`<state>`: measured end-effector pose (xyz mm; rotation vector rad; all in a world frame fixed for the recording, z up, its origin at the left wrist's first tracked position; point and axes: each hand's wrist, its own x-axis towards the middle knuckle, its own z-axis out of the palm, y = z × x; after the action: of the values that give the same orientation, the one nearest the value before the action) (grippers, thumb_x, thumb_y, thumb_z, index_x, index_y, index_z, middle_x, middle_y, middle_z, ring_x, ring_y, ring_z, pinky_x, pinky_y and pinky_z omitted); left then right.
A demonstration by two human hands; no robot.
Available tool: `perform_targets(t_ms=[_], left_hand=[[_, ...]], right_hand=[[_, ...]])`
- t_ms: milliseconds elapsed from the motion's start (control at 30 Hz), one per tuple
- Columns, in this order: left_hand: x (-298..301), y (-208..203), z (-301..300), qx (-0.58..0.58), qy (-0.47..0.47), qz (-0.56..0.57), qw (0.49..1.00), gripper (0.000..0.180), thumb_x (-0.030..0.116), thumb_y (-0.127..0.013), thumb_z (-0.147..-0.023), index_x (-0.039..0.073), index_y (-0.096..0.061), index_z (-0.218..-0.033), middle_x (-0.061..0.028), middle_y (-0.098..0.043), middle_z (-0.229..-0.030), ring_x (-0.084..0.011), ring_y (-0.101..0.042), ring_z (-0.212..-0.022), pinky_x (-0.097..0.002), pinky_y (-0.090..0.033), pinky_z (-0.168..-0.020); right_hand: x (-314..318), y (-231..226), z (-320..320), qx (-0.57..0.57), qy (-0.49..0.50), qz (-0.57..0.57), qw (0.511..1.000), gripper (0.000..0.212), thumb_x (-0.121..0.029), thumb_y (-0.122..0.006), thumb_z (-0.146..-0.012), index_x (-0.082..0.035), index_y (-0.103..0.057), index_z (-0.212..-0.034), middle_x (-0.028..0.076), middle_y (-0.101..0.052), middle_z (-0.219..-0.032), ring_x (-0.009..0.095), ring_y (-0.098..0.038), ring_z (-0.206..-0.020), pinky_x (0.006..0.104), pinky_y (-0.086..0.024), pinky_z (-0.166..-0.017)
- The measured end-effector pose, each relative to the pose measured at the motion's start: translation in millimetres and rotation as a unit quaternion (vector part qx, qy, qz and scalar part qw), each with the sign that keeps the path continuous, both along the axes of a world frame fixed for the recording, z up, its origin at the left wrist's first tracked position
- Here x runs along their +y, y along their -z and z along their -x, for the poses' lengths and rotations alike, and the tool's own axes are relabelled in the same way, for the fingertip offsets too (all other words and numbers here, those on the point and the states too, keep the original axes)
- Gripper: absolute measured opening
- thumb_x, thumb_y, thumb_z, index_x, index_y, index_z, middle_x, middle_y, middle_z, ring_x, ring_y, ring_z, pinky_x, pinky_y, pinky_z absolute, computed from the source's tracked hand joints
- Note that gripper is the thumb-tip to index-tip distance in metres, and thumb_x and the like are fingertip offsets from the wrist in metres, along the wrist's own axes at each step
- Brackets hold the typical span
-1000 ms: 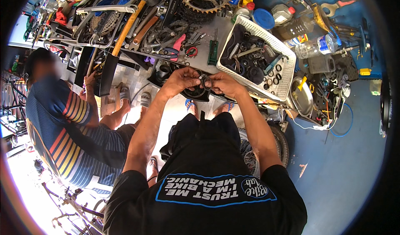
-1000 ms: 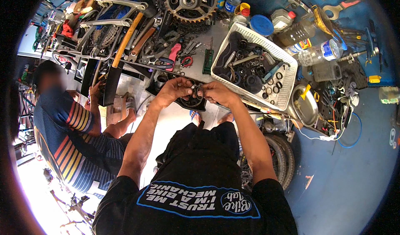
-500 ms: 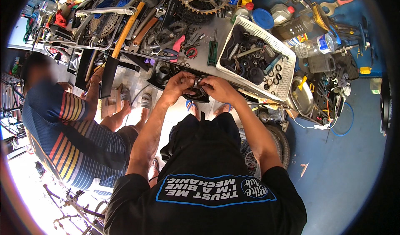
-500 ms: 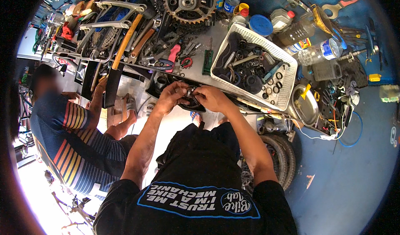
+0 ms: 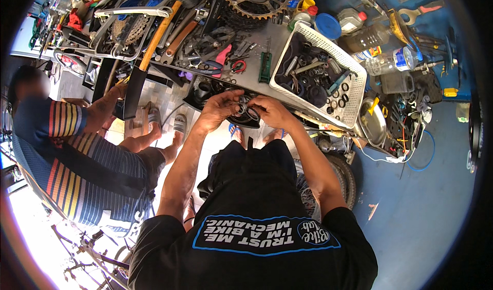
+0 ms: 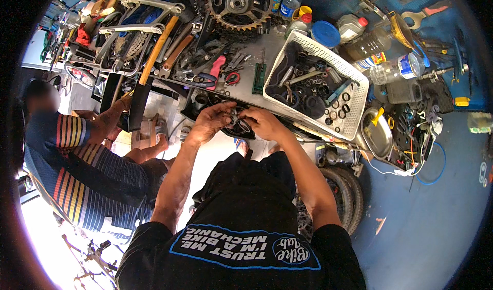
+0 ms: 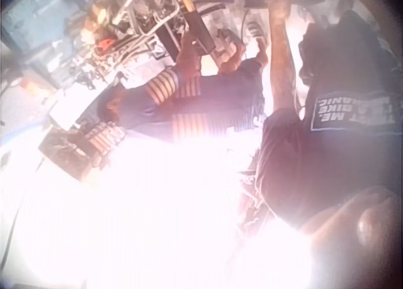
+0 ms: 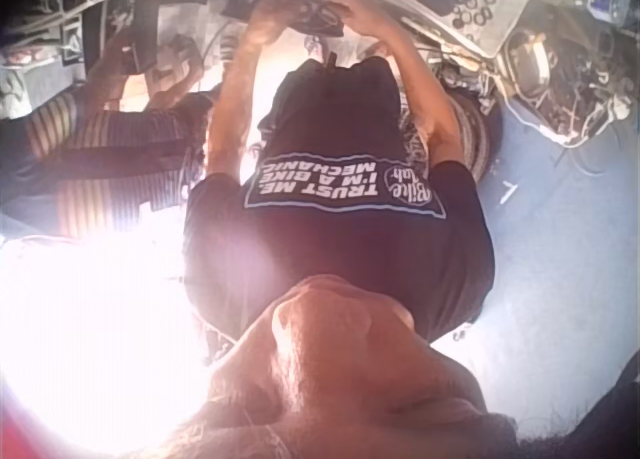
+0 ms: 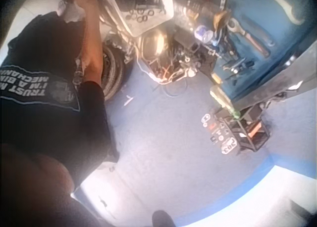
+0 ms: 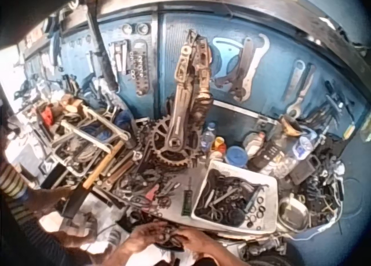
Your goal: The person sorts through a basket of small bicycle parts, picks up a cylindrical component, and applies lubricant to it. They then place the component into a larger housing and continue to handle other small parts.
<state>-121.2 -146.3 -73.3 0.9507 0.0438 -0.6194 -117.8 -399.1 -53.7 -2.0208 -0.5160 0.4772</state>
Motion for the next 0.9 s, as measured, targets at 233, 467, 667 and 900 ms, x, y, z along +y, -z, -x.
perform_targets(t_ms=[233, 467, 667, 900], left_hand=[[3, 8, -5, 0.004, 0.016, -0.052, 0.999, 0.039, -0.004, -0.079, -0.092, -0.005, -0.067, -0.128, -0.0082, -0.07, -0.114, -0.0164, -0.072, -0.099, -0.0303, -0.065, -0.084], [-5, 8, -5, 0.002, 0.021, -0.074, 0.997, 0.027, -0.003, -0.077, -0.094, -0.006, -0.068, -0.12, -0.0102, -0.071, -0.111, -0.0173, -0.073, -0.093, -0.0309, -0.066, -0.08], [-6, 12, -6, -0.003, 0.04, -0.13, 0.991, 0.026, 0.002, -0.073, -0.099, -0.006, -0.069, -0.123, -0.01, -0.074, -0.103, -0.0179, -0.073, -0.084, -0.0334, -0.064, -0.077], [-1, 13, -5, 0.048, 0.013, -0.022, 0.999, 0.029, 0.011, -0.064, -0.106, -0.008, -0.068, -0.128, -0.0119, -0.075, -0.103, -0.0197, -0.075, -0.086, -0.0345, -0.065, -0.079]], right_hand=[[-1, 2, -1, 0.083, 0.012, -0.007, 0.996, 0.023, -0.012, -0.064, -0.104, -0.002, -0.069, -0.125, 0.014, -0.073, -0.109, 0.021, -0.068, -0.097, 0.0354, -0.053, -0.088], [-7, 14, -1, 0.185, 0.038, -0.022, 0.982, 0.034, -0.024, -0.067, -0.104, 0.0, -0.068, -0.128, 0.013, -0.075, -0.106, 0.019, -0.068, -0.099, 0.0355, -0.053, -0.091], [-14, 37, 3, 0.214, 0.062, -0.089, 0.971, 0.04, -0.032, -0.067, -0.106, 0.002, -0.068, -0.126, 0.006, -0.072, -0.103, 0.014, -0.061, -0.092, 0.0326, -0.051, -0.088], [-13, 26, 1, 0.235, 0.076, -0.073, 0.966, 0.037, -0.03, -0.067, -0.105, 0.002, -0.07, -0.123, 0.007, -0.074, -0.104, 0.014, -0.062, -0.093, 0.0324, -0.051, -0.089]])
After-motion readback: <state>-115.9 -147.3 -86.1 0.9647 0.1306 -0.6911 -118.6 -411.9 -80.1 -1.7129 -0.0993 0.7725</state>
